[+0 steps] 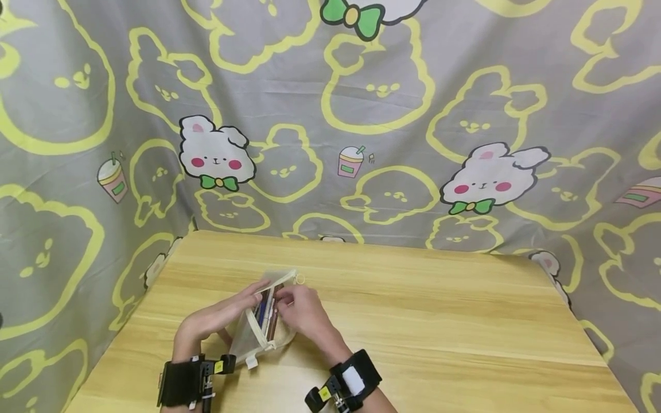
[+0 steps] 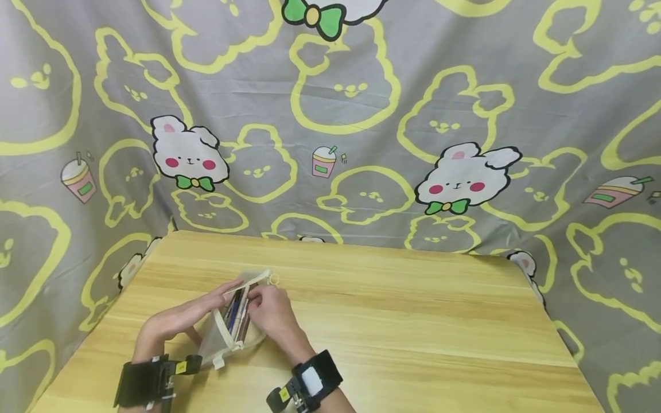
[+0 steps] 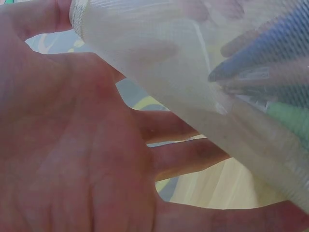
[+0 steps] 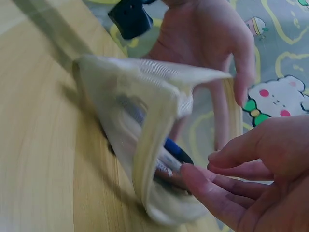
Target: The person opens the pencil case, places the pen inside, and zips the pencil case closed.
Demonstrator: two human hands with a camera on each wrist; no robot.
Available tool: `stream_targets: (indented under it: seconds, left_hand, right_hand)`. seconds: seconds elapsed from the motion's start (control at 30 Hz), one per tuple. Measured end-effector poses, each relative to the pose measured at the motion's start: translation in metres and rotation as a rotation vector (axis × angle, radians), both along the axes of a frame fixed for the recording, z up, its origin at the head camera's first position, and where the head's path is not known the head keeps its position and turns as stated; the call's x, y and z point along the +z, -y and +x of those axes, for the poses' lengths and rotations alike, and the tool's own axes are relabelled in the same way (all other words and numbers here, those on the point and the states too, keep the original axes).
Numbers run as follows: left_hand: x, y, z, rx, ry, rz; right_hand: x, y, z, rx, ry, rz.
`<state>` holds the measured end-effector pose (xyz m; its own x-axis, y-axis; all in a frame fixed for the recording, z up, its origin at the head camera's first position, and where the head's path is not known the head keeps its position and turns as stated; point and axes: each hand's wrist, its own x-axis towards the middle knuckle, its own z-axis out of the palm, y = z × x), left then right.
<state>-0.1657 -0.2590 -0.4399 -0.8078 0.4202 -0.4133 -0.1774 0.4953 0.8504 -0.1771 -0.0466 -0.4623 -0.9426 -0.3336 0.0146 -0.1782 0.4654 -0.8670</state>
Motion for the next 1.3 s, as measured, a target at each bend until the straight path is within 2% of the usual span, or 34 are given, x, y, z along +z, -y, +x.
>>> stream_targets:
  seconds: [0.13,0.2,0.3,0.37,0.57,0.67,0.87,1.03,1.17,1.3]
  left_hand:
    - [0.001,-0.003,-0.002,-0.031,-0.032,-0.021]
    - [0.001,-0.005,-0.004,-0.081,-0.095,-0.031]
    - [0.002,-0.008,-0.005,-0.13,-0.185,-0.063]
    - [0.002,-0.012,-0.005,-0.134,-0.212,-0.087]
    - [0.002,-0.025,0.0,-0.045,-0.152,-0.169]
    - [0.001,-0.033,0.003,-0.012,-0.15,-0.218]
    - [0.002,-0.043,0.004,-0.027,-0.212,-0.274]
    - [0.001,-0.043,0.004,-0.044,-0.223,-0.265]
    - [0.007,-0.036,0.0,-0.04,-0.242,-0.254]
    - [0.013,-0.03,-0.012,-0.058,-0.361,-0.235]
  right_hand:
    - [-0.004,-0.02,-0.003,-0.039,0.034,-0.065]
    - [-0.006,-0.031,-0.005,-0.07,0.061,-0.091]
    - [-0.011,-0.043,-0.011,-0.111,0.06,-0.077]
    - [-0.014,-0.05,-0.015,-0.132,0.05,-0.043]
    - [-0.028,-0.057,-0.025,-0.163,-0.072,0.071]
    - [-0.037,-0.055,-0.029,-0.17,-0.131,0.094]
    - [-0.044,-0.048,-0.038,-0.185,-0.197,0.061]
    - [-0.045,-0.042,-0.044,-0.219,-0.153,0.03]
    - [-0.044,-0.039,-0.049,-0.24,-0.105,-0.057]
    - [-0.044,-0.037,-0.05,-0.267,-0.081,-0.151]
